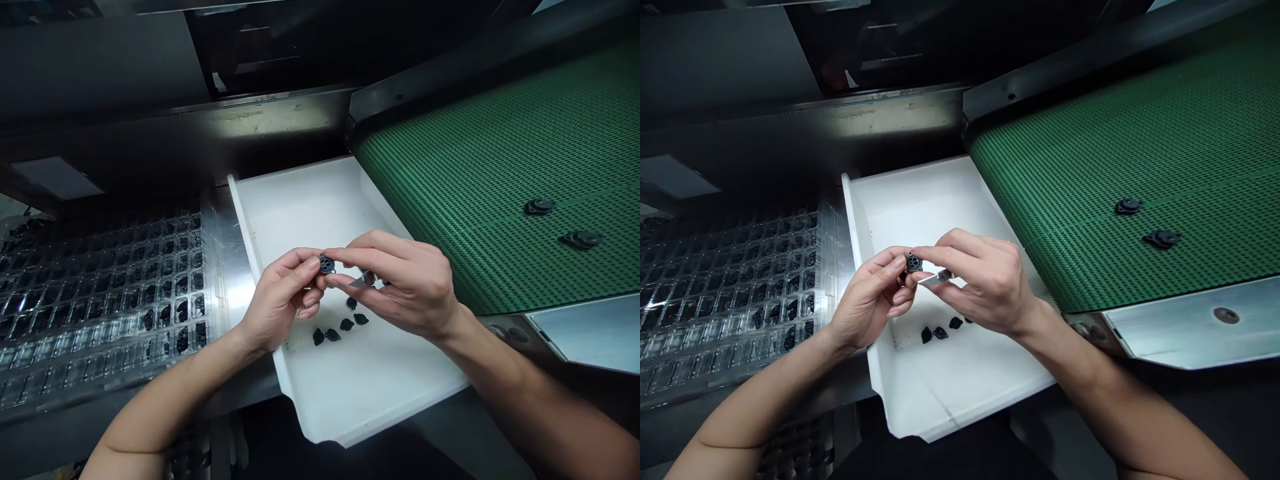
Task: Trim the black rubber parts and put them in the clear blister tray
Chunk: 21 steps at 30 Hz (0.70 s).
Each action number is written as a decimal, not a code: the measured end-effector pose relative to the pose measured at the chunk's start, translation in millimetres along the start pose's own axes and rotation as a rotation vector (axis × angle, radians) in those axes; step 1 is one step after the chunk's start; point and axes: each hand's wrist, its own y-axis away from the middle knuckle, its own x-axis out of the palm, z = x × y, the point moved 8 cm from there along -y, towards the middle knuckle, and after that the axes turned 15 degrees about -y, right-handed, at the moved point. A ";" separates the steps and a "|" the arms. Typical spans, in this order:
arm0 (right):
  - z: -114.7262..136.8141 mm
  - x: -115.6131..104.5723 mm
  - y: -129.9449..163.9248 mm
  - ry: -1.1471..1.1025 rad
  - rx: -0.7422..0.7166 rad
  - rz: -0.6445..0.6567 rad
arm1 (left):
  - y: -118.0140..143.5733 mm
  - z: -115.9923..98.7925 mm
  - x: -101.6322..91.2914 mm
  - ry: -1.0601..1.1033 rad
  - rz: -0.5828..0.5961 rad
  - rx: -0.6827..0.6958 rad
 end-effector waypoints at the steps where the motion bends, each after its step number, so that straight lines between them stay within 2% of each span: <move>1: -0.4 -1.0 0.1 -0.012 0.002 -0.013 | 0.1 -0.6 1.1 0.013 0.018 0.003; 4: -1.4 -2.3 0.1 -0.040 0.017 -0.032 | 0.6 -1.6 2.7 0.039 0.046 0.001; 12: -1.6 -1.5 -3.1 -0.151 0.076 -0.052 | 2.8 1.0 3.0 -0.046 0.028 -0.030; 15: -4.1 1.8 -3.2 -0.221 0.119 -0.005 | 3.8 1.5 4.5 -0.089 0.045 -0.040; 21: -1.4 2.1 -3.1 -0.303 0.078 0.020 | 2.6 3.6 6.0 -0.117 0.066 -0.067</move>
